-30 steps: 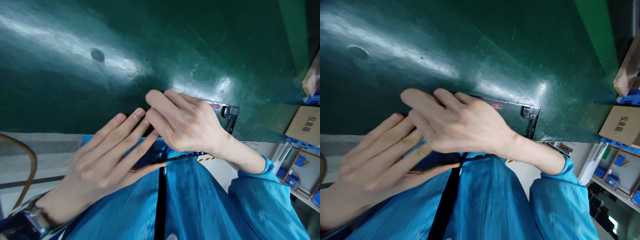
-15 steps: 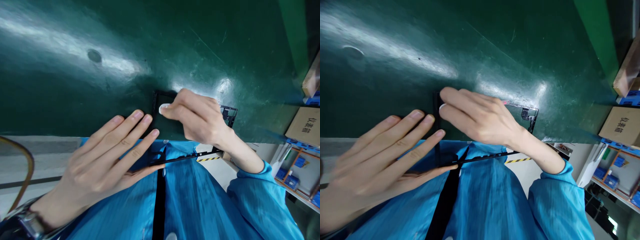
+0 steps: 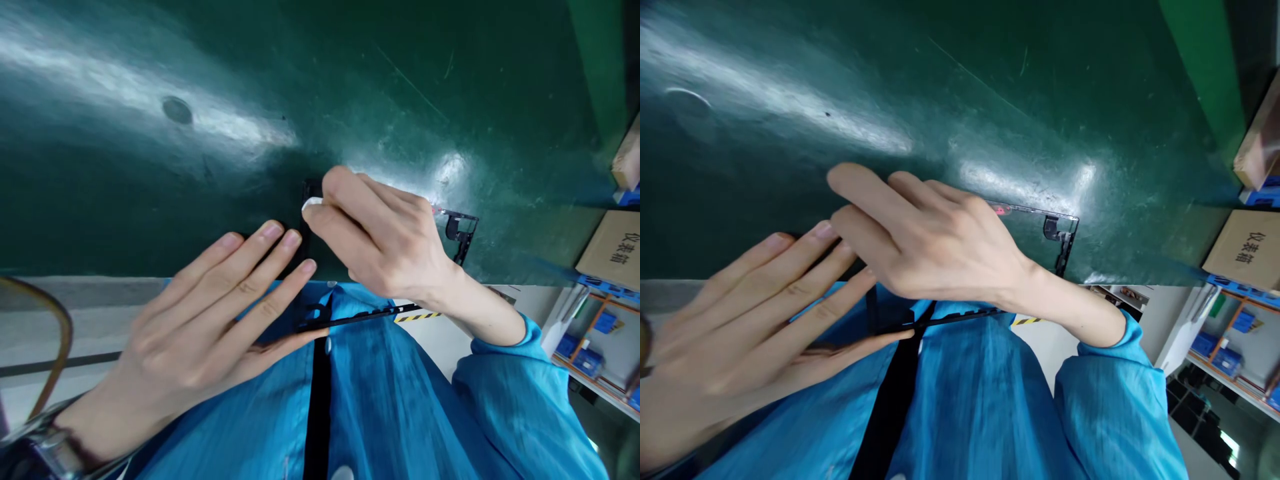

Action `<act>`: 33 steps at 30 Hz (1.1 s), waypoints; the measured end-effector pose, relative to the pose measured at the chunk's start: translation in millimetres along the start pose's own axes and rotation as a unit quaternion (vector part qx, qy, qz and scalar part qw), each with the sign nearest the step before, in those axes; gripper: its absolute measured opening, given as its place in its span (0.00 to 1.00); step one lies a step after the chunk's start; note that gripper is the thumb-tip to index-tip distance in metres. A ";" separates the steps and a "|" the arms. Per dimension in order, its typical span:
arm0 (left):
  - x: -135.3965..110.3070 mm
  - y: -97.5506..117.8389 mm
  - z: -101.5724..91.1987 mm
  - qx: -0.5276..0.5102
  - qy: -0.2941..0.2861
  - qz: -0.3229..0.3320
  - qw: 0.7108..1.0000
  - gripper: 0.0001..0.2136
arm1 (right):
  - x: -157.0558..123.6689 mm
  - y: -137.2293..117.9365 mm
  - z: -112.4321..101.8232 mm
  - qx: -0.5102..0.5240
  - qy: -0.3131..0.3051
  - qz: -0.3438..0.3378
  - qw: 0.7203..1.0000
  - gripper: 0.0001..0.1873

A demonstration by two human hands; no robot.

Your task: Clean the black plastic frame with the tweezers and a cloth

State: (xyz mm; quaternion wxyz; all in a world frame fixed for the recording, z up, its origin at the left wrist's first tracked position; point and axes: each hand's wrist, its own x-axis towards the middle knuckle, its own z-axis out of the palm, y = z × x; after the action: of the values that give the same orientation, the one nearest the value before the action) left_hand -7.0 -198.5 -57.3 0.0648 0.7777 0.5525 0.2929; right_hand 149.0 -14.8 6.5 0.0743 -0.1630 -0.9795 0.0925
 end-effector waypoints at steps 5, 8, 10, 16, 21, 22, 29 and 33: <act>-2.3 0.1 3.3 -0.003 0.013 0.006 1.000 0.40 | -5.8 -3.7 1.9 -0.047 0.019 -0.036 0.998 0.28; -3.8 -1.0 5.4 -0.004 0.026 0.008 1.000 0.41 | -9.6 -4.1 -0.2 -0.074 -0.006 -0.067 0.995 0.27; -4.1 -1.8 6.6 -0.005 0.029 0.011 0.999 0.40 | -11.9 -2.1 -0.8 -0.078 -0.005 -0.094 0.993 0.24; -5.2 -2.1 5.7 0.006 0.018 0.022 1.000 0.39 | -15.3 4.8 1.6 -0.068 0.025 -0.114 0.991 0.17; -5.5 -0.9 1.2 -0.006 0.001 0.006 1.000 0.39 | -16.4 4.8 3.3 -0.042 0.056 -0.115 0.991 0.12; -5.5 -1.0 0.9 -0.004 -0.004 0.006 1.000 0.40 | -16.7 4.6 4.0 -0.034 0.065 -0.115 0.991 0.12; -3.3 -1.5 -2.8 0.010 -0.010 0.021 1.000 0.38 | -22.0 6.3 8.4 0.043 0.087 -0.102 0.990 0.11; -0.6 -0.3 -6.1 0.000 -0.023 -0.002 1.000 0.34 | -22.4 15.3 -7.7 0.112 0.116 -0.007 0.987 0.14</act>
State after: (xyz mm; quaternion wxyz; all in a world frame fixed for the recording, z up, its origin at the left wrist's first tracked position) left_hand -10.5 -200.3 -52.7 0.0782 0.7832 0.5524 0.2745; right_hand 176.0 -6.8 8.3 0.2058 -0.1566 -0.9487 0.1820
